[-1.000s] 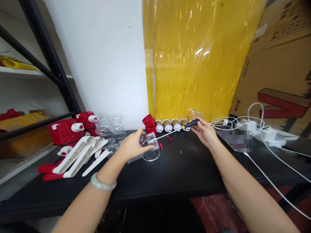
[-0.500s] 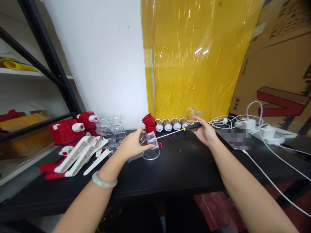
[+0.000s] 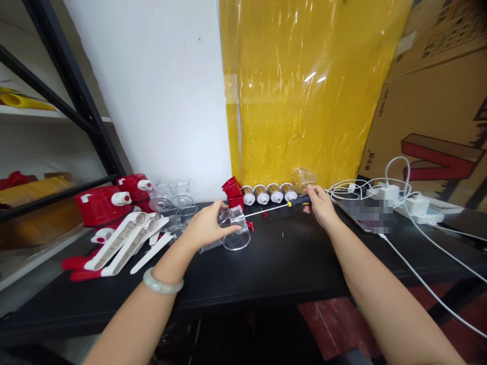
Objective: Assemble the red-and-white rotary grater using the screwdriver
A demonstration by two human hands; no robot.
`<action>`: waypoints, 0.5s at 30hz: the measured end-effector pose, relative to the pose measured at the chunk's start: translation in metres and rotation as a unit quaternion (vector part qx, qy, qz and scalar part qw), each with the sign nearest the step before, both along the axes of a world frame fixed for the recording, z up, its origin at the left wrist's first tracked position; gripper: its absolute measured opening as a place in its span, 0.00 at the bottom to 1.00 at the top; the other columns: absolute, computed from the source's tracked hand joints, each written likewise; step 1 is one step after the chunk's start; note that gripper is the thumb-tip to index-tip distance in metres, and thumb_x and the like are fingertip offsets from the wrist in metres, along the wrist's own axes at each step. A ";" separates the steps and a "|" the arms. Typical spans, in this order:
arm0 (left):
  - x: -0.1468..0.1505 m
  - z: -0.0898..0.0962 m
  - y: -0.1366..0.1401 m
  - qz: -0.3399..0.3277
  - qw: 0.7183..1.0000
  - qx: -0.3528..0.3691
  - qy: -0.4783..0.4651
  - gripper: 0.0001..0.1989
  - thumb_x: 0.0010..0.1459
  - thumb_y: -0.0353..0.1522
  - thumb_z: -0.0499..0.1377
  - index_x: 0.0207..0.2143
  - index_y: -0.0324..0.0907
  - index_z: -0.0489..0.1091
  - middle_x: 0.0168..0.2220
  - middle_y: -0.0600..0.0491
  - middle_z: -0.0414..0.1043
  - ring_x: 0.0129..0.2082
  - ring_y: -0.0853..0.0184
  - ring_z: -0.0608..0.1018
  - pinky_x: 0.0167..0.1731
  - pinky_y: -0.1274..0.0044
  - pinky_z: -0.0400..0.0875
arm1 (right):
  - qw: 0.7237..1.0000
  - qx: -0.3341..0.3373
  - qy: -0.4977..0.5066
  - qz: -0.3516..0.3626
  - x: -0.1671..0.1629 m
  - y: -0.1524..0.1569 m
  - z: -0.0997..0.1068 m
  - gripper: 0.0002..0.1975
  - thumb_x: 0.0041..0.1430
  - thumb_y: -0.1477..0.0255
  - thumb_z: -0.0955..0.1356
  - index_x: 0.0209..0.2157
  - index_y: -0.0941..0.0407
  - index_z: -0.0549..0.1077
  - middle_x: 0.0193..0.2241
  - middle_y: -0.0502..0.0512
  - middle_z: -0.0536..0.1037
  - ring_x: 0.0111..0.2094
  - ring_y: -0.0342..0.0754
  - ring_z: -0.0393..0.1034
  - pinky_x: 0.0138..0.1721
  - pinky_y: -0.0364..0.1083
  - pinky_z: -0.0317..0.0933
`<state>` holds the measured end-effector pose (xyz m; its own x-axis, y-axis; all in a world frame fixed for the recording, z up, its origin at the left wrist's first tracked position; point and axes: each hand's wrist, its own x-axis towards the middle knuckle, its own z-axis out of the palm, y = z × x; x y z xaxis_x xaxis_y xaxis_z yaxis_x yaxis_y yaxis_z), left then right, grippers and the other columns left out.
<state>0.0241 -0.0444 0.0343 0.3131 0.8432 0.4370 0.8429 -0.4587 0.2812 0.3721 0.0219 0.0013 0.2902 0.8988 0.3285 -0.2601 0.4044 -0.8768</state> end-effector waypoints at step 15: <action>0.000 0.000 0.000 0.006 1.000 -0.003 0.003 0.34 0.48 0.58 0.62 0.48 0.45 0.64 0.48 0.45 0.77 0.43 0.50 0.80 0.38 0.65 0.72 | 0.998 -0.059 -0.004 0.005 -0.002 -0.003 0.001 0.18 0.53 0.57 0.73 0.25 0.55 0.68 0.12 0.42 0.65 0.13 0.38 0.58 0.19 0.41 0.64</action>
<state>0.0241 -0.0447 0.0347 0.3063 0.8494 0.4298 0.8500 -0.4473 0.2783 0.3698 0.0189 0.0026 0.2785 0.9345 0.2219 -0.2562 0.2949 -0.9205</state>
